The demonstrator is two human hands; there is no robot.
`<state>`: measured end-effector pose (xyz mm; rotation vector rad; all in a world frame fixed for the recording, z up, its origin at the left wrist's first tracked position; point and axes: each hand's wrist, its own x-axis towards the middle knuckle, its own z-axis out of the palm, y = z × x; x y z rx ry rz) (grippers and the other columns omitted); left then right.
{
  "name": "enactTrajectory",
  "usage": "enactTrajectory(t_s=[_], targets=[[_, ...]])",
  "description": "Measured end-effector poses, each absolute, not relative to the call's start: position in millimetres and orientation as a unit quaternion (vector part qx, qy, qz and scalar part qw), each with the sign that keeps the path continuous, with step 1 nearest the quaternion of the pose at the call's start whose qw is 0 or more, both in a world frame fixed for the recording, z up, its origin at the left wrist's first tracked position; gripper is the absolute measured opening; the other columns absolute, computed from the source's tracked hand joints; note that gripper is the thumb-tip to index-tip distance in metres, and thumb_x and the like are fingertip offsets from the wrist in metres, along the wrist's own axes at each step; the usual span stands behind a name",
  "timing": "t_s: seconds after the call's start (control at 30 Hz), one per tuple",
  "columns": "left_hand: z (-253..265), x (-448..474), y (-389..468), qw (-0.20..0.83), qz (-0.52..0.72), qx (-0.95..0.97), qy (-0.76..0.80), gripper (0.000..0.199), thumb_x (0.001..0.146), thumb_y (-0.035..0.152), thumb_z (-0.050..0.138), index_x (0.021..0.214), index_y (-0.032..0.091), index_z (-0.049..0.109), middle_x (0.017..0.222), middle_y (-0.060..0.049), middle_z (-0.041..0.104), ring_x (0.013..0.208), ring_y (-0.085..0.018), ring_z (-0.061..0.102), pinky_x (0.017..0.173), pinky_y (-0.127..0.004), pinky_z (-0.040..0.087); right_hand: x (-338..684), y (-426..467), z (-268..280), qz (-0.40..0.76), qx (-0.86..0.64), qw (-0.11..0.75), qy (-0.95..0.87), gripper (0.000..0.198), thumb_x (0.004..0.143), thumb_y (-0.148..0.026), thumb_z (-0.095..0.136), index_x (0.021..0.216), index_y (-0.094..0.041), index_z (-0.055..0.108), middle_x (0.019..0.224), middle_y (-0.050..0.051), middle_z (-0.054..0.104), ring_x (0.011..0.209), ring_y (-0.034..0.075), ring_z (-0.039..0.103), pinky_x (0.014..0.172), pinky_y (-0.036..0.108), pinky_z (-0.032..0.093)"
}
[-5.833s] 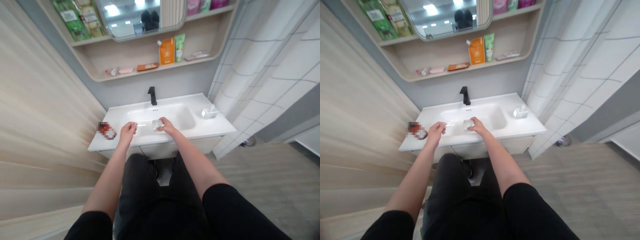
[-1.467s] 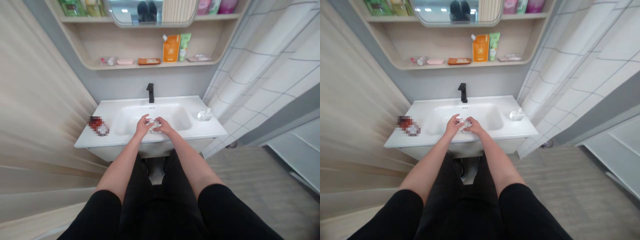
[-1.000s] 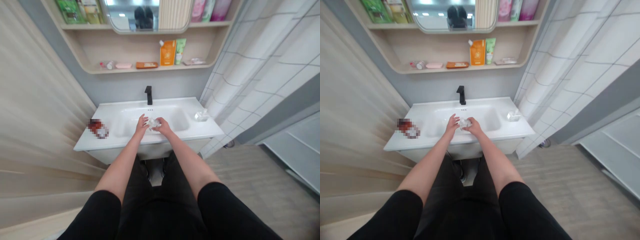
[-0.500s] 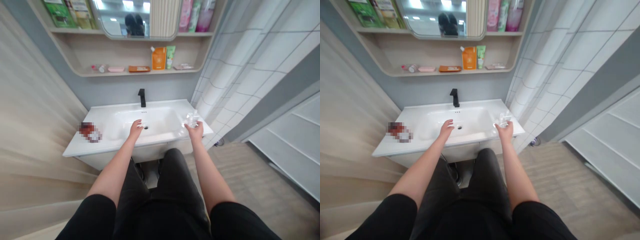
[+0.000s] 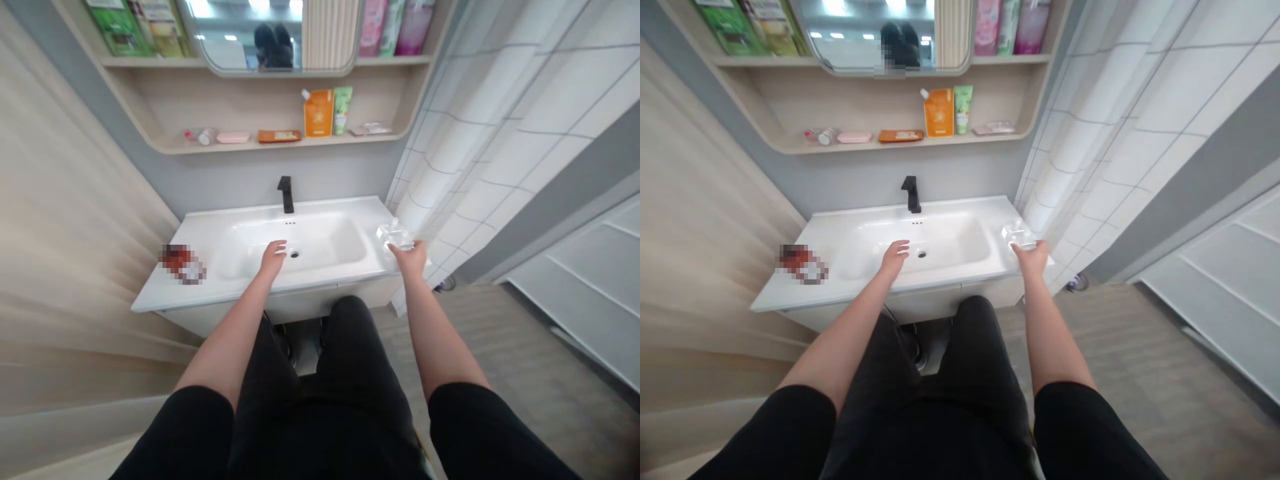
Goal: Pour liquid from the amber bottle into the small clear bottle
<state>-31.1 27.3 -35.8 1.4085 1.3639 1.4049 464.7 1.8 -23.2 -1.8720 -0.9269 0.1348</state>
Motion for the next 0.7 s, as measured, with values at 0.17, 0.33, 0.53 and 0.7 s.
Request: enactTrajectory(t_s=[0.17, 0.33, 0.53, 0.7], targets=[[-35.9, -29.6, 27.9, 0.358, 0.548, 0.541, 0.528, 0.041, 0.071, 0.015, 0.071, 0.111, 0.025, 0.074, 0.123, -0.008, 0.076, 0.115, -0.029, 0.074, 0.104, -0.050, 0.061, 461.1, -2.1, -14.9, 0.037, -0.748, 0.507, -0.426, 0.100, 0.063, -0.066, 0.096, 0.141, -0.019, 0.055, 0.141, 0.022, 0.067, 0.132, 0.040, 0.065, 0.116, 0.056, 0.053], [-33.3, -29.2, 26.7, 0.345, 0.547, 0.549, 0.529, 0.043, 0.072, 0.012, 0.070, 0.112, 0.025, 0.074, 0.122, -0.007, 0.076, 0.114, -0.028, 0.074, 0.101, -0.048, 0.062, 407.6, -29.2, -1.0, -0.096, -0.688, 0.530, -0.486, 0.078, 0.089, -0.057, 0.080, 0.148, -0.012, 0.056, 0.147, 0.027, 0.063, 0.144, 0.042, 0.057, 0.127, 0.060, 0.043], [-13.4, -14.1, 8.6, 0.276, 0.520, 0.572, 0.571, 0.053, 0.078, 0.005, 0.064, 0.128, 0.023, 0.071, 0.140, -0.011, 0.073, 0.115, -0.026, 0.075, 0.100, -0.042, 0.061, 264.1, -32.5, 4.2, 0.184, -0.446, 0.389, -0.785, 0.025, 0.093, -0.030, 0.071, 0.115, -0.023, 0.079, 0.101, 0.007, 0.082, 0.093, 0.024, 0.077, 0.094, 0.038, 0.061], [30.7, -16.1, -34.8, 0.124, 0.577, 0.568, 0.574, 0.047, 0.095, 0.016, 0.063, 0.141, 0.022, 0.064, 0.136, -0.012, 0.072, 0.105, -0.024, 0.075, 0.098, -0.042, 0.061, 182.4, -14.0, -1.2, 0.317, -0.454, 0.357, -0.752, 0.027, 0.089, -0.024, 0.078, 0.116, -0.023, 0.081, 0.104, 0.005, 0.085, 0.097, 0.023, 0.080, 0.093, 0.035, 0.063]])
